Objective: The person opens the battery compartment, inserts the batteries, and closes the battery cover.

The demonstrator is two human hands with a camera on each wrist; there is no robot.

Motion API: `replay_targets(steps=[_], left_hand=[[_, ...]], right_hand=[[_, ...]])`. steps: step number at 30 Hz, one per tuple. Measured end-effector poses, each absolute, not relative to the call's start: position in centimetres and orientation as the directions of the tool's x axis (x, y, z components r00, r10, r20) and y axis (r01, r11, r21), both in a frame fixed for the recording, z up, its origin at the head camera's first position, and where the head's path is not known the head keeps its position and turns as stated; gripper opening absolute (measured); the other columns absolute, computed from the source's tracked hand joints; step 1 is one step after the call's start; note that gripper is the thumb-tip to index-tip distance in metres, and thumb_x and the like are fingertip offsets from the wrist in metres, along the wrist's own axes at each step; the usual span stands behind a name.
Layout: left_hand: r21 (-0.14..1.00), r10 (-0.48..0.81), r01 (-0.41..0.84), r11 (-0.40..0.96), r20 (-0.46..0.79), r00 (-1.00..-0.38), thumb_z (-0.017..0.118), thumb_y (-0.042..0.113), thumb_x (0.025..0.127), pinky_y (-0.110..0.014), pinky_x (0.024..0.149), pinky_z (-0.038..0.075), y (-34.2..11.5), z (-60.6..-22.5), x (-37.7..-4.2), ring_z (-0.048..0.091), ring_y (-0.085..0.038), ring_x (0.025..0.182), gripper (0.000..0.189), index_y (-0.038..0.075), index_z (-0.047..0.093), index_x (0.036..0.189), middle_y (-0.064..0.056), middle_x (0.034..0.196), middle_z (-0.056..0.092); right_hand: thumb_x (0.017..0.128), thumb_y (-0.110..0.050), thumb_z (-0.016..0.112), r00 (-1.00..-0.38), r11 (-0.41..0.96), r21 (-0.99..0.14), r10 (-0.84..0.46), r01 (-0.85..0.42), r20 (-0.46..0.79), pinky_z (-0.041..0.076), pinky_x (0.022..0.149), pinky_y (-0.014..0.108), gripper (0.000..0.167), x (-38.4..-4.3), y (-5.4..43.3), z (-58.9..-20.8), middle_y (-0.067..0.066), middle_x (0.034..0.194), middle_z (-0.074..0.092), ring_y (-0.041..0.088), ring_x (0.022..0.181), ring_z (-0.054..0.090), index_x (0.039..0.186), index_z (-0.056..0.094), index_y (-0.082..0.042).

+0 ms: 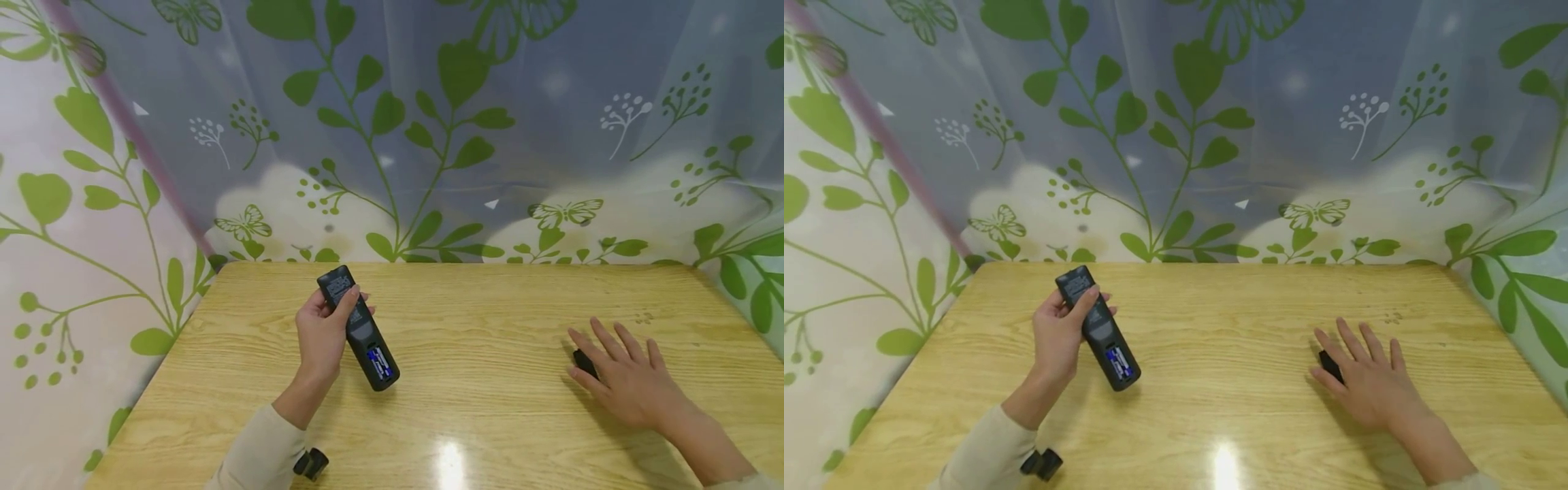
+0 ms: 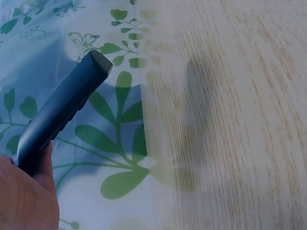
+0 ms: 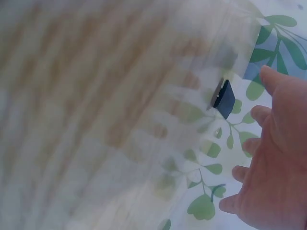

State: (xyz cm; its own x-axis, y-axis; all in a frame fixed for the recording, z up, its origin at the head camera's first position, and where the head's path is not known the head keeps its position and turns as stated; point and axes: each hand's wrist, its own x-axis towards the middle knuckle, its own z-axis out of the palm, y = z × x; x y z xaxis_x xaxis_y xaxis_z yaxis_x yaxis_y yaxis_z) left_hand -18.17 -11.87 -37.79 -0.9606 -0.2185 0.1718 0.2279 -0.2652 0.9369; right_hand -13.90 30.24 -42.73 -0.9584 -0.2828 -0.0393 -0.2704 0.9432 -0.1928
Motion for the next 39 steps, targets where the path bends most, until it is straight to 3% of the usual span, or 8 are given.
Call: replay_targets(steps=[7,16,23,27,35,39], left_hand=[[0.936,-0.215,0.228,-0.267,0.173,-0.961,0.068,0.011,0.090,-0.044,0.076,0.058,-11.8,-37.8,-18.1,0.065,-0.047,0.084,0.027,-0.004,0.061,0.112,-0.025,0.096,0.066],[0.937,-0.222,0.225,-0.267,0.168,-0.961,0.069,0.012,0.090,-0.044,0.076,0.058,-11.9,-37.9,-18.1,0.065,-0.048,0.083,0.028,-0.002,0.061,0.112,-0.023,0.096,0.067],[0.930,-0.228,0.243,-0.277,0.181,-0.957,0.069,0.012,0.089,-0.045,0.075,0.058,-11.8,-37.9,-18.1,0.063,-0.050,0.086,0.028,-0.003,0.061,0.112,-0.024,0.095,0.067],[0.925,-0.228,0.247,-0.289,0.184,-0.956,0.070,0.011,0.089,-0.046,0.075,0.058,-11.8,-37.9,-18.1,0.065,-0.046,0.085,0.030,-0.005,0.060,0.112,-0.023,0.095,0.067],[0.925,-0.230,0.241,-0.294,0.176,-0.957,0.069,0.010,0.089,-0.046,0.076,0.058,-11.7,-37.9,-18.0,0.066,-0.044,0.085,0.029,-0.005,0.060,0.113,-0.022,0.094,0.067],[0.926,-0.230,0.237,-0.295,0.172,-0.958,0.070,0.011,0.089,-0.046,0.076,0.058,-11.8,-37.9,-18.1,0.066,-0.043,0.084,0.030,-0.004,0.060,0.113,-0.023,0.095,0.067]], right_hand=[[0.098,-0.054,0.041,-0.958,0.950,-0.161,-0.280,-0.266,-0.068,0.013,0.094,0.079,0.069,-14.0,31.0,-43.1,0.027,0.151,0.020,0.056,0.132,0.015,0.153,0.022,-0.017],[0.100,-0.045,0.046,-0.938,0.932,-0.102,-0.347,-0.347,0.017,0.038,0.095,0.063,0.064,-14.4,30.8,-42.7,0.031,0.140,0.037,0.052,0.122,0.038,0.140,0.042,0.005],[0.098,-0.045,0.051,-0.943,0.935,-0.126,-0.332,-0.332,0.022,0.044,0.087,0.062,0.063,-14.5,30.3,-42.5,0.031,0.137,0.042,0.052,0.117,0.043,0.137,0.045,0.004],[0.096,-0.040,0.057,-0.949,0.938,-0.148,-0.311,-0.314,0.044,0.049,0.078,0.060,0.057,-14.5,29.9,-42.6,0.028,0.131,0.047,0.051,0.112,0.046,0.134,0.050,0.002],[0.094,-0.027,0.062,-0.958,0.913,-0.291,-0.276,-0.286,0.075,0.051,0.074,0.056,0.048,-14.9,29.2,-42.2,0.029,0.116,0.054,0.045,0.098,0.056,0.125,0.055,0.008],[0.093,-0.023,0.063,-0.969,0.906,-0.344,-0.243,-0.246,0.053,0.054,0.069,0.047,0.046,-15.1,28.9,-42.1,0.029,0.113,0.053,0.035,0.088,0.059,0.123,0.055,0.011]])
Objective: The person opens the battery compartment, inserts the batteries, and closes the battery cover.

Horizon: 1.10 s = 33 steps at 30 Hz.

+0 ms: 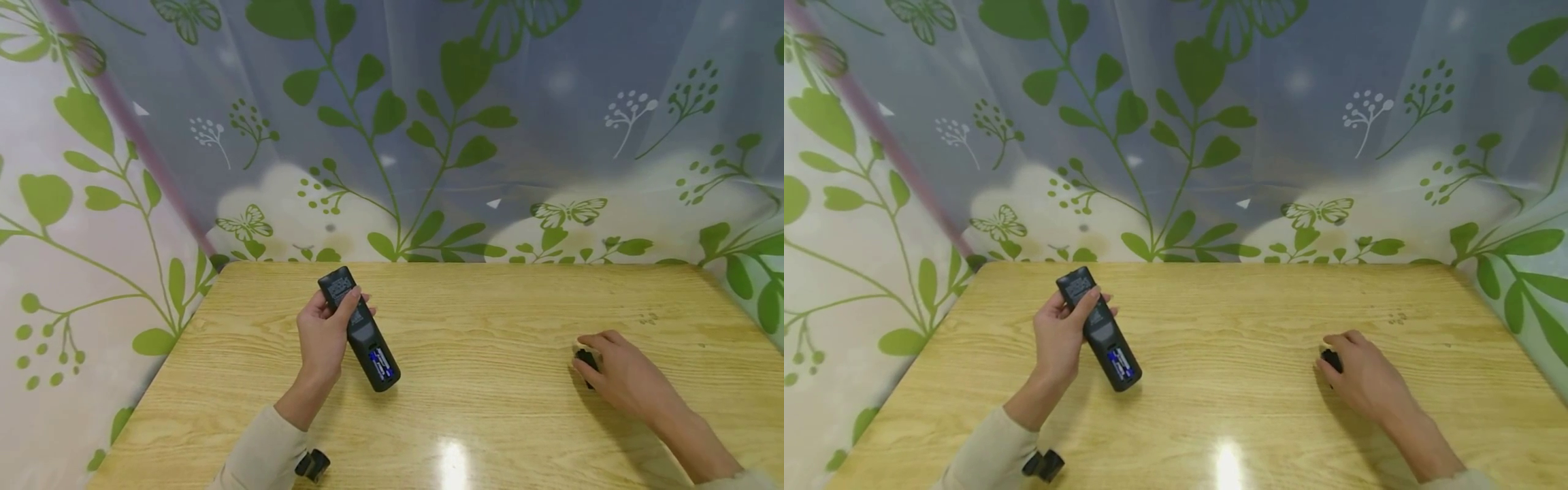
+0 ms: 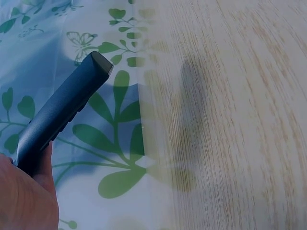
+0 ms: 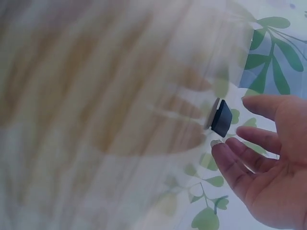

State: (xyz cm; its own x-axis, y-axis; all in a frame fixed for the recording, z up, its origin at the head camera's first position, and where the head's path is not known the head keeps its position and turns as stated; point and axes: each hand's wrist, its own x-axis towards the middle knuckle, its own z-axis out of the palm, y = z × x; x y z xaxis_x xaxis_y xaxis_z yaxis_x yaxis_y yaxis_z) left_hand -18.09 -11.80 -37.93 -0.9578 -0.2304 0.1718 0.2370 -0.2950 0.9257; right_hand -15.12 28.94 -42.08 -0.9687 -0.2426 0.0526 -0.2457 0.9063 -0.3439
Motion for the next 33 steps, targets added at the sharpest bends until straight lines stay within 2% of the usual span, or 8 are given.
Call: replay_targets(steps=[4,8,17,18,25,33], left_hand=[[0.926,-0.230,0.237,-0.293,0.172,-0.958,0.070,0.012,0.088,-0.046,0.076,0.058,-11.83,-37.91,-18.09,0.066,-0.044,0.084,0.030,-0.003,0.061,0.113,-0.024,0.095,0.067],[0.926,-0.228,0.240,-0.292,0.177,-0.957,0.070,0.012,0.089,-0.046,0.076,0.058,-11.83,-37.89,-18.08,0.065,-0.047,0.086,0.030,-0.003,0.061,0.113,-0.024,0.096,0.067],[0.925,-0.228,0.247,-0.289,0.184,-0.956,0.070,0.011,0.089,-0.045,0.076,0.058,-11.82,-37.87,-18.10,0.066,-0.045,0.086,0.032,-0.006,0.059,0.114,-0.024,0.096,0.066],[0.925,-0.227,0.247,-0.288,0.185,-0.956,0.070,0.011,0.089,-0.045,0.076,0.058,-11.83,-37.87,-18.09,0.065,-0.046,0.086,0.033,-0.007,0.059,0.115,-0.024,0.096,0.066],[0.926,-0.222,0.236,-0.295,0.174,-0.959,0.069,0.011,0.089,-0.045,0.076,0.058,-11.82,-37.93,-18.05,0.069,-0.035,0.080,0.030,-0.005,0.060,0.113,-0.023,0.095,0.067],[0.928,-0.221,0.236,-0.290,0.175,-0.959,0.069,0.010,0.089,-0.046,0.076,0.058,-11.74,-37.87,-17.93,0.067,-0.041,0.084,0.030,-0.005,0.060,0.113,-0.023,0.095,0.067]], right_hand=[[0.092,-0.022,0.065,-0.976,0.901,-0.379,-0.214,-0.210,0.033,0.053,0.060,0.039,0.046,-15.15,28.80,-42.08,0.027,0.110,0.052,0.027,0.080,0.059,0.121,0.055,0.012],[0.091,-0.022,0.066,-0.979,0.905,-0.379,-0.202,-0.194,0.019,0.049,0.056,0.035,0.045,-15.22,28.73,-42.16,0.025,0.107,0.053,0.023,0.077,0.056,0.119,0.056,0.012],[0.087,-0.014,0.070,-0.976,0.901,-0.377,-0.214,-0.213,0.040,0.050,0.055,0.035,0.035,-15.10,28.81,-42.36,0.023,0.101,0.055,0.022,0.074,0.057,0.112,0.059,0.010],[0.087,-0.013,0.070,-0.976,0.902,-0.373,-0.214,-0.215,0.045,0.050,0.056,0.036,0.035,-15.09,28.80,-42.37,0.022,0.101,0.055,0.023,0.075,0.057,0.111,0.060,0.010],[0.085,-0.012,0.071,-0.976,0.908,-0.358,-0.209,-0.216,0.058,0.053,0.060,0.042,0.034,-15.16,28.67,-42.39,0.022,0.098,0.057,0.030,0.079,0.059,0.109,0.061,0.009],[0.084,-0.011,0.070,-0.982,0.931,-0.317,-0.188,-0.182,0.012,0.052,0.069,0.053,0.035,-15.41,28.33,-42.01,0.029,0.101,0.058,0.043,0.089,0.060,0.109,0.061,0.011]])
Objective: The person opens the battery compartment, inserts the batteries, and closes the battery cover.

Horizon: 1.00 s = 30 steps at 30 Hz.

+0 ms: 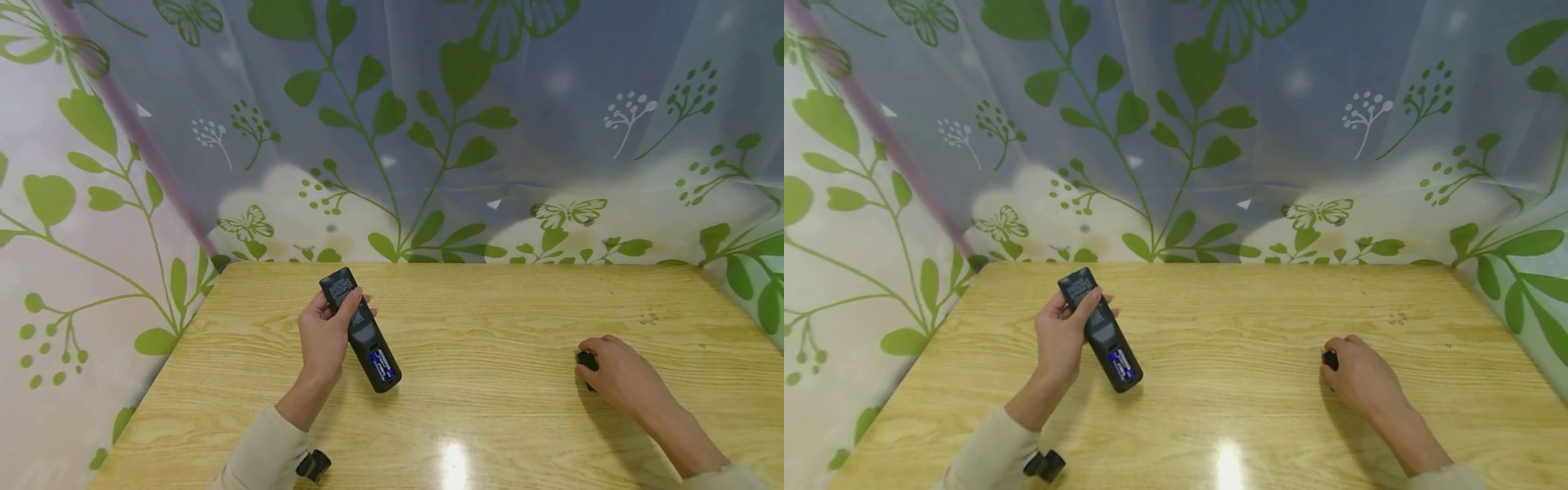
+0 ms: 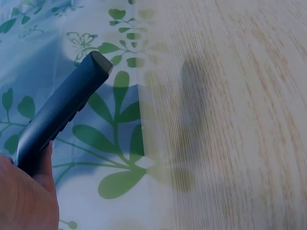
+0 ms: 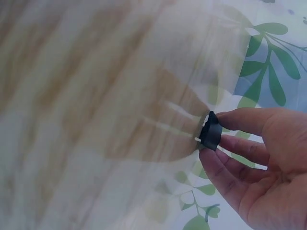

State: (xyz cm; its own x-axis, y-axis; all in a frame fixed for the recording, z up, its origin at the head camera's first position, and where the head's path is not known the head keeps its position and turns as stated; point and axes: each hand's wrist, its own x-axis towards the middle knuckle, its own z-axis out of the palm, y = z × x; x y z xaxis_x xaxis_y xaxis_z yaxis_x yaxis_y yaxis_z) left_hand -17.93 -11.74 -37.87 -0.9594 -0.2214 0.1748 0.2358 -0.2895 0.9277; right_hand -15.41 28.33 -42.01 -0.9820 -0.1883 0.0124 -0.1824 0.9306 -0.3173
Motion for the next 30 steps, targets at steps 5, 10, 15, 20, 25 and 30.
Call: replay_targets(steps=[5,10,15,20,25,30], left_hand=[[0.932,-0.216,0.230,-0.281,0.173,-0.961,0.069,0.012,0.089,-0.045,0.076,0.058,-11.65,-37.80,-17.95,0.069,-0.037,0.080,0.029,-0.004,0.061,0.112,-0.024,0.095,0.067],[0.933,-0.207,0.228,-0.278,0.173,-0.963,0.069,0.013,0.089,-0.045,0.075,0.058,-11.60,-37.79,-18.04,0.070,-0.034,0.078,0.031,-0.006,0.060,0.112,-0.024,0.095,0.067],[0.932,-0.203,0.225,-0.284,0.171,-0.964,0.070,0.014,0.089,-0.045,0.075,0.058,-11.48,-37.70,-18.04,0.069,-0.036,0.079,0.033,-0.006,0.060,0.113,-0.024,0.096,0.066],[0.932,-0.203,0.226,-0.282,0.172,-0.964,0.070,0.014,0.089,-0.045,0.076,0.058,-11.48,-37.65,-17.96,0.069,-0.037,0.080,0.032,-0.006,0.060,0.113,-0.025,0.096,0.066],[0.932,-0.202,0.227,-0.282,0.174,-0.964,0.069,0.012,0.090,-0.045,0.075,0.058,-11.53,-37.70,-17.91,0.069,-0.037,0.081,0.034,-0.008,0.059,0.115,-0.024,0.096,0.066],[0.931,-0.201,0.233,-0.280,0.181,-0.963,0.069,0.012,0.090,-0.045,0.075,0.058,-11.58,-37.75,-17.87,0.067,-0.043,0.083,0.034,-0.008,0.059,0.115,-0.024,0.095,0.066]], right_hand=[[0.084,-0.012,0.070,-0.984,0.938,-0.304,-0.180,-0.167,-0.015,0.052,0.069,0.054,0.035,-15.43,28.26,-41.77,0.029,0.102,0.058,0.043,0.090,0.060,0.110,0.062,0.011],[0.084,-0.011,0.070,-0.982,0.937,-0.305,-0.186,-0.172,-0.016,0.053,0.067,0.052,0.033,-15.46,28.24,-41.70,0.028,0.101,0.059,0.041,0.087,0.061,0.108,0.063,0.010],[0.084,-0.010,0.069,-0.982,0.930,-0.327,-0.188,-0.170,-0.025,0.054,0.062,0.047,0.031,-15.43,28.33,-41.66,0.024,0.097,0.059,0.035,0.081,0.062,0.107,0.063,0.010],[0.085,-0.010,0.069,-0.981,0.923,-0.353,-0.185,-0.151,-0.064,0.053,0.060,0.042,0.032,-15.51,28.42,-41.53,0.024,0.098,0.060,0.033,0.081,0.062,0.109,0.061,0.010],[0.086,-0.011,0.067,-0.981,0.919,-0.366,-0.181,-0.143,-0.072,0.053,0.061,0.043,0.032,-15.62,28.46,-41.50,0.025,0.099,0.060,0.035,0.084,0.061,0.110,0.061,0.010],[0.087,-0.012,0.066,-0.982,0.915,-0.385,-0.169,-0.124,-0.085,0.053,0.063,0.044,0.034,-15.62,28.56,-41.41,0.025,0.101,0.061,0.038,0.087,0.061,0.112,0.060,0.010]])
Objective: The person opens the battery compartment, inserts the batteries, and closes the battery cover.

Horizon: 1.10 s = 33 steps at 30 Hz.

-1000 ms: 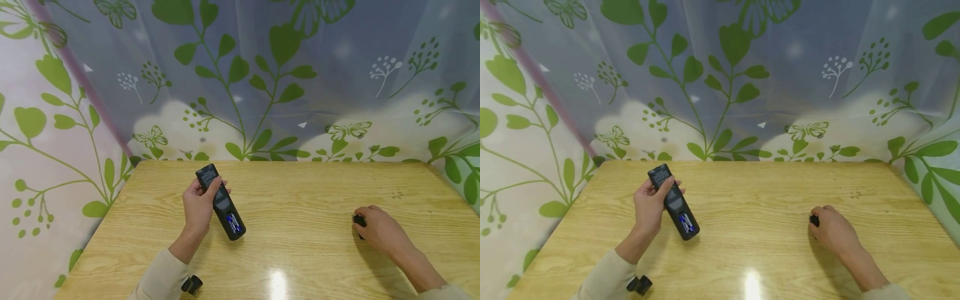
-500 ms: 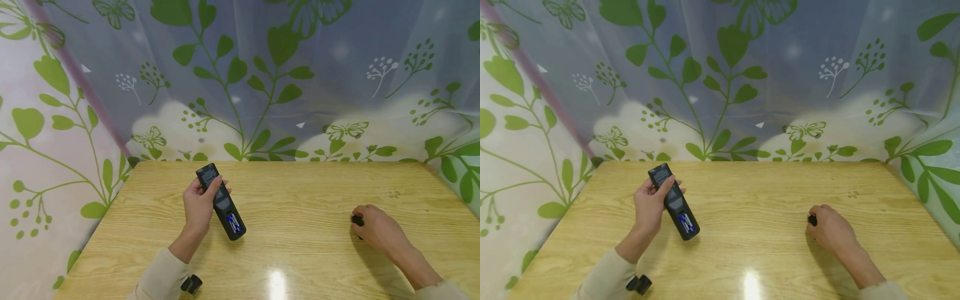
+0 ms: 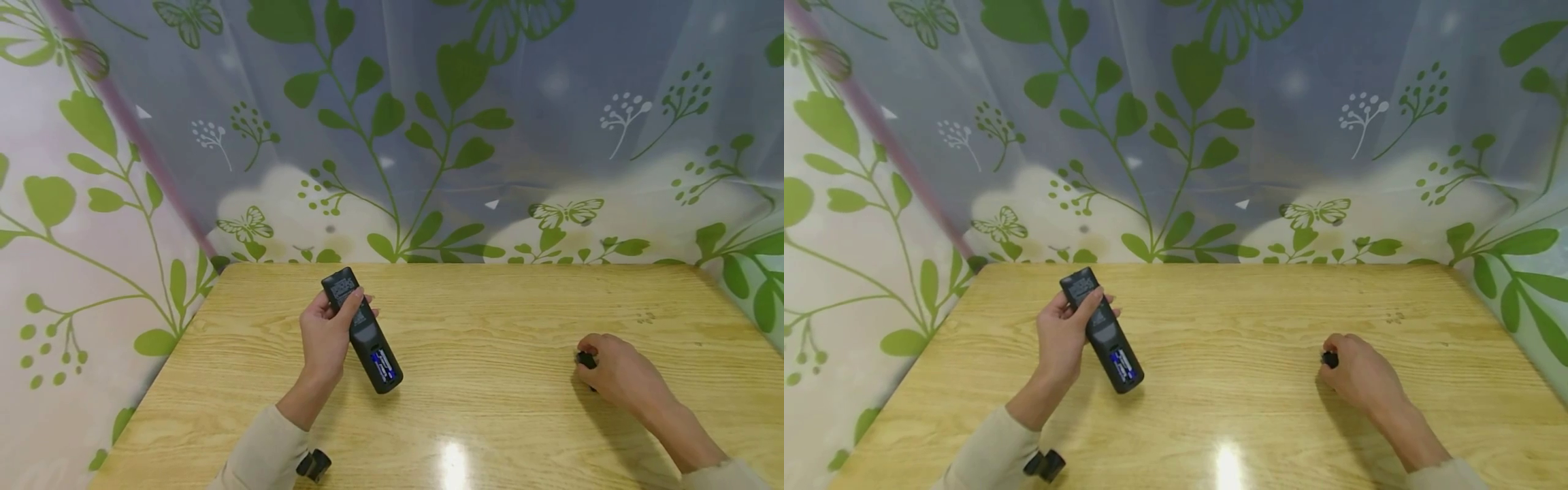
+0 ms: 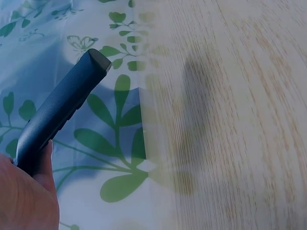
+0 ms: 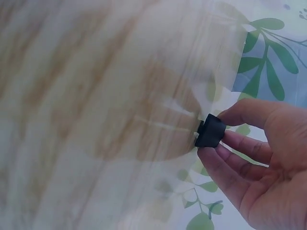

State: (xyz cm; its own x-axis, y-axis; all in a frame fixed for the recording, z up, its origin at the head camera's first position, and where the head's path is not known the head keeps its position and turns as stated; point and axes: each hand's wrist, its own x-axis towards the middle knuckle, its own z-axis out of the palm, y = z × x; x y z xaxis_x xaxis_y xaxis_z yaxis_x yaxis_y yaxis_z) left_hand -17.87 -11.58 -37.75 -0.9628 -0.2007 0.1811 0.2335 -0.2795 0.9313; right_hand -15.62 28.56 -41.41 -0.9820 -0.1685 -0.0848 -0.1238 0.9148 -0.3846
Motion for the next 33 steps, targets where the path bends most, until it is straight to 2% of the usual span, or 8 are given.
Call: replay_targets(steps=[3,10,19,33], left_hand=[[0.932,-0.203,0.233,-0.277,0.181,-0.962,0.069,0.013,0.089,-0.045,0.075,0.058,-11.6,-37.7,-17.8,0.067,-0.043,0.081,0.032,-0.006,0.060,0.113,-0.024,0.095,0.066],[0.935,-0.210,0.227,-0.273,0.172,-0.962,0.070,0.014,0.089,-0.045,0.075,0.058,-11.7,-37.8,-17.8,0.070,-0.034,0.076,0.031,-0.006,0.060,0.112,-0.023,0.094,0.067],[0.937,-0.207,0.220,-0.273,0.166,-0.964,0.070,0.015,0.089,-0.044,0.076,0.058,-11.8,-37.7,-17.8,0.069,-0.036,0.078,0.031,-0.004,0.061,0.112,-0.023,0.095,0.067],[0.931,-0.209,0.230,-0.282,0.175,-0.962,0.070,0.014,0.089,-0.045,0.076,0.058,-11.7,-37.7,-17.7,0.069,-0.037,0.080,0.031,-0.004,0.061,0.112,-0.024,0.096,0.066]], right_hand=[[0.088,-0.014,0.065,-0.982,0.904,-0.415,-0.159,-0.104,-0.100,0.053,0.062,0.043,0.035,-15.6,28.6,-41.3,0.024,0.103,0.061,0.038,0.089,0.061,0.114,0.059,0.010],[0.089,-0.014,0.066,-0.984,0.871,-0.484,-0.146,-0.078,-0.105,0.054,0.061,0.038,0.037,-15.6,28.2,-41.3,0.023,0.105,0.062,0.036,0.091,0.062,0.115,0.057,0.011],[0.089,-0.014,0.066,-0.983,0.860,-0.505,-0.142,-0.066,-0.113,0.054,0.058,0.035,0.037,-15.6,27.6,-41.4,0.021,0.106,0.061,0.034,0.091,0.061,0.116,0.057,0.009],[0.088,-0.011,0.068,-0.987,0.814,-0.565,-0.161,-0.132,-0.001,0.052,0.057,0.030,0.032,-15.1,24.7,-40.5,0.017,0.106,0.059,0.025,0.085,0.060,0.115,0.060,0.005]])
